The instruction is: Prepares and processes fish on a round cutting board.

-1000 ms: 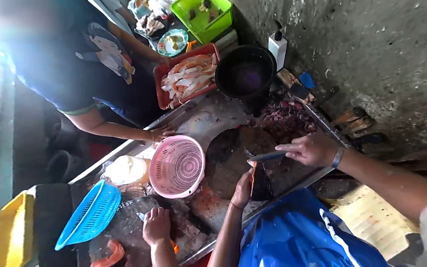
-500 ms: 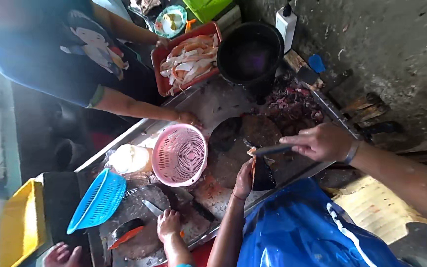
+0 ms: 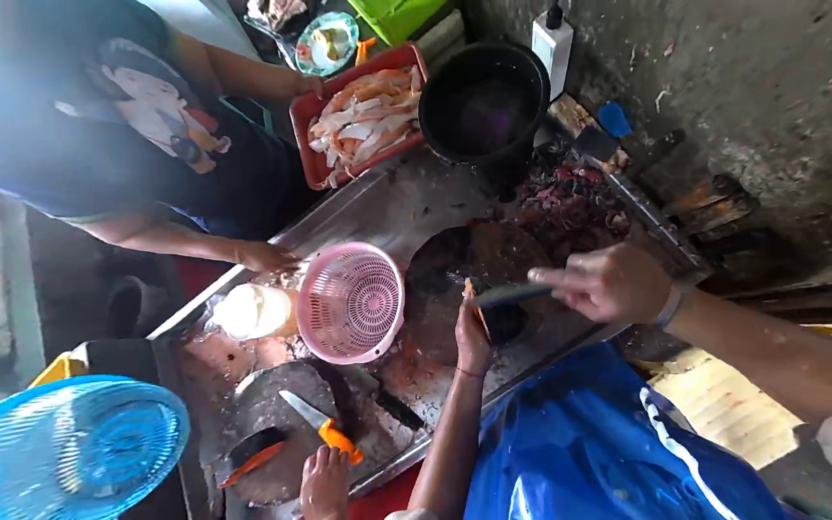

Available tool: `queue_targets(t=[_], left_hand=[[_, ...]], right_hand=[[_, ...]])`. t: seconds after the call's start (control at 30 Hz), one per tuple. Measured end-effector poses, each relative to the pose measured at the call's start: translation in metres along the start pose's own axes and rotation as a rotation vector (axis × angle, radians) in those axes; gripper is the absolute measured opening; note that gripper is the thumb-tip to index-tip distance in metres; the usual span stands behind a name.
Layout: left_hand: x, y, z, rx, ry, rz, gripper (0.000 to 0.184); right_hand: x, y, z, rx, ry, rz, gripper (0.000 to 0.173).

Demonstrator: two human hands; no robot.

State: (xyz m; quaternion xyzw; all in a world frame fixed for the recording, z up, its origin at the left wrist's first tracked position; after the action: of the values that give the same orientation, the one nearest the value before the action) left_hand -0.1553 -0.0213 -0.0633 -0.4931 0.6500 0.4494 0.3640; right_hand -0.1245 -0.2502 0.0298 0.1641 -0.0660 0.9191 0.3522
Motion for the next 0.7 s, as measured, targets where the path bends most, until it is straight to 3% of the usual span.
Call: queue_targets(t=[0.07,0.17,0.3,0.37,0.43,0.57,0.7], left_hand=[[0.000,0.002,0.002,-0.039,-0.008,-0.074,0.045],[-0.009,-0.003,-0.001,-0.171,0.079,-0.094,0.048],[-0.015,-0.002,0.004,-0.236,0.131,-0.159,0.044],[-0.014,-0.003,0.007,-0.289,0.101,-0.143,0.045],[-0.014,-0.001,0.010,-0.260,0.068,-0.124,0.050],[-0.020,0.004,0.014,-0.332,0.106,-0.166,0.039],[-0.031,-0.004,0.019,-0.301,0.103,-0.255,0.052]], right_hand=[[0.013,-0.003,-0.012,0.004,-0.024,0.078,0.041],[-0.006,-0.004,-0.015,-0.030,-0.068,-0.045,0.040],[0.011,-0.016,-0.020,-0.070,-0.076,0.059,0.042],[-0.001,-0.014,-0.027,-0.051,-0.124,-0.007,0.041],[-0.009,-0.012,-0.024,-0.073,-0.101,-0.111,0.042],[0.021,-0.031,-0.038,-0.097,-0.143,-0.012,0.043],[0.010,-0.040,-0.037,-0.090,-0.194,-0.069,0.045]])
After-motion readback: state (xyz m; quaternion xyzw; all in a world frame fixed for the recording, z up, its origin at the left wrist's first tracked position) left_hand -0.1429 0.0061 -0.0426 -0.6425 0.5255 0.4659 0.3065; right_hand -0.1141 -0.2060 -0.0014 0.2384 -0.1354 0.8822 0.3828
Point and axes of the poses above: each hand's wrist, its own y-axis away from the middle knuckle, its own z-axis out of the back of the hand, x = y × z, the point moved 5 cm from there along -y, towards the middle knuckle, and after that the axes turned 15 degrees about x, right-handed, at the moved point
